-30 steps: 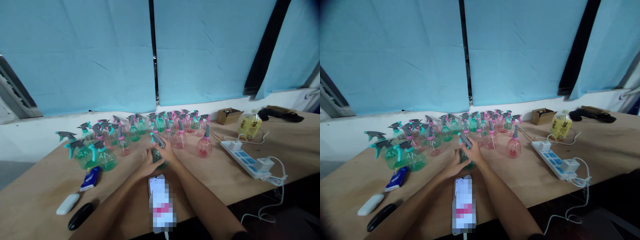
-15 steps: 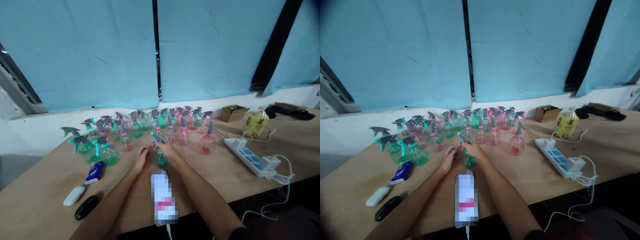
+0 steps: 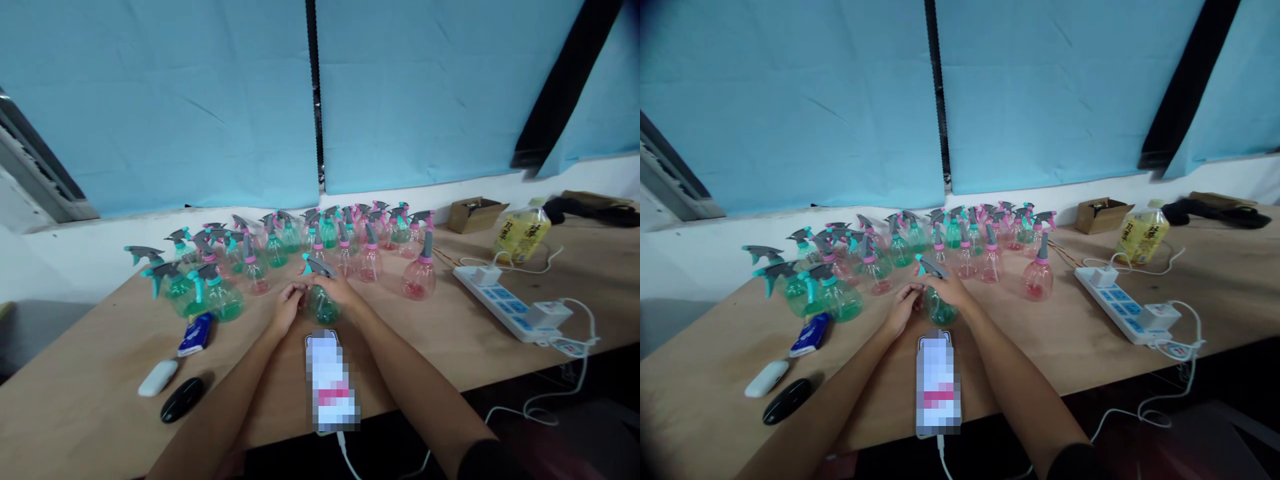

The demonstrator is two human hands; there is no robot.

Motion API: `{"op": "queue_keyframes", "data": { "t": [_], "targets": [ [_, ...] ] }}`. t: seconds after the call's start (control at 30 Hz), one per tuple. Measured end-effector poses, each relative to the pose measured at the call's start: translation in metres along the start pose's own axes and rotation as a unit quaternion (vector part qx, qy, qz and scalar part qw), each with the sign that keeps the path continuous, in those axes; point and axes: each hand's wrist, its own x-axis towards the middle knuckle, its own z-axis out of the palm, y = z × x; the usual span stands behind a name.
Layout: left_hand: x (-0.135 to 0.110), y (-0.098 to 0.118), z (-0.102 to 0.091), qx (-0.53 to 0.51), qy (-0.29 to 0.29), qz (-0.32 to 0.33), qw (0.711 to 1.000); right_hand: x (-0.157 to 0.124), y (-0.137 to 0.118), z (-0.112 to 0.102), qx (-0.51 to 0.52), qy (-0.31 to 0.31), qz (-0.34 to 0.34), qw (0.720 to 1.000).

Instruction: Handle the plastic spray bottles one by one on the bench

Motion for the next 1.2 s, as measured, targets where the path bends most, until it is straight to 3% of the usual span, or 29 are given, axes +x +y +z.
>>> {"op": "queue_keyframes", "data": {
  "t": [0.3,0.57,0.77,1.2],
  "targets": [
    [-0.0013,0.0001,0.0001,-0.001,-0.011,-0.007,1.0,-0.0007,-0.0024,-0.001,0.008,0.037,0.002,0.999],
    [-0.0018,-0.0016,-0.0005,-0.01,-0.008,0.002,1.0,0.0018,0.0016,0.0023,0.008,-0.016,-0.004,1.0],
    [-0.0027,0.0003,0.0008,-0.015,-0.009,-0.008,1.0,0.0024,-0.001,-0.0007,0.025,0.001,0.021,0.999],
    [-0.0048,0.0027,0.0016,-0.006,-0.008,-0.002,1.0,0.002,0.0039,0.001,0.042,-0.016,0.004,0.999]
  ]
}}
